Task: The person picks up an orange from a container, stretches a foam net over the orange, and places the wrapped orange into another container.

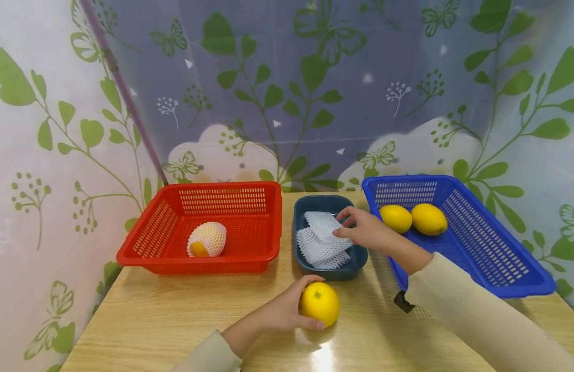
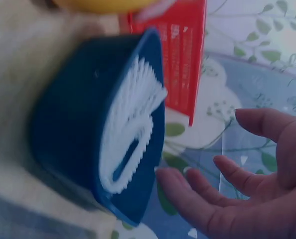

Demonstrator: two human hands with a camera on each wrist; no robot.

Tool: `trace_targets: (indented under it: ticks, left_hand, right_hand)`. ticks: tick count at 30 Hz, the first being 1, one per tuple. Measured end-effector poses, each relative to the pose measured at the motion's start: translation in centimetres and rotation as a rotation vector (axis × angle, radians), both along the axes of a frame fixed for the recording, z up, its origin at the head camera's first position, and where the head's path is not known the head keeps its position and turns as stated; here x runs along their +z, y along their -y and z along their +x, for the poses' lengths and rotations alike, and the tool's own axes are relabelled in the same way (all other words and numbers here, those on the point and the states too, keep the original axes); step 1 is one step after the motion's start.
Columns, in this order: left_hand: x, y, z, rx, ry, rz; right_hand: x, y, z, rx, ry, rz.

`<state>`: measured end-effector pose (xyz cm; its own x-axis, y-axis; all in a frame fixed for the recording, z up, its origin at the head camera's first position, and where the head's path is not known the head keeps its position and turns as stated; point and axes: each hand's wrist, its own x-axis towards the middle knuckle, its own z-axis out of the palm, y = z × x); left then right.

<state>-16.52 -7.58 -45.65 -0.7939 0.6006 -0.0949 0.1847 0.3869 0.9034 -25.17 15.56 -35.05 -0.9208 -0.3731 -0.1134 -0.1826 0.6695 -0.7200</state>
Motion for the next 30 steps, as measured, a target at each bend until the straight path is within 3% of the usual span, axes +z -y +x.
trace_targets:
  ticks: [6,14,21,30]
  left_hand:
    - [0.0,0.0,0.1,-0.005,-0.046,-0.026]
    - [0.1,0.4,0.3,-0.02,-0.051,-0.057]
    - [0.4,0.4,0.4,-0.023,-0.086,-0.085]
    - [0.5,0.0,0.4,-0.039,-0.1,-0.093]
  right_hand:
    - [0.2,1.3,-3.0,-0.048,-0.096,0.169]
    - [-1.0,3.0,-5.8,-0.122,0.066,0.177]
    - [-2.2,3.8,-6.9,-0.097,0.041,0.408]
    - [-3.0,4.0,-7.1,-0.113,0.08,0.467]
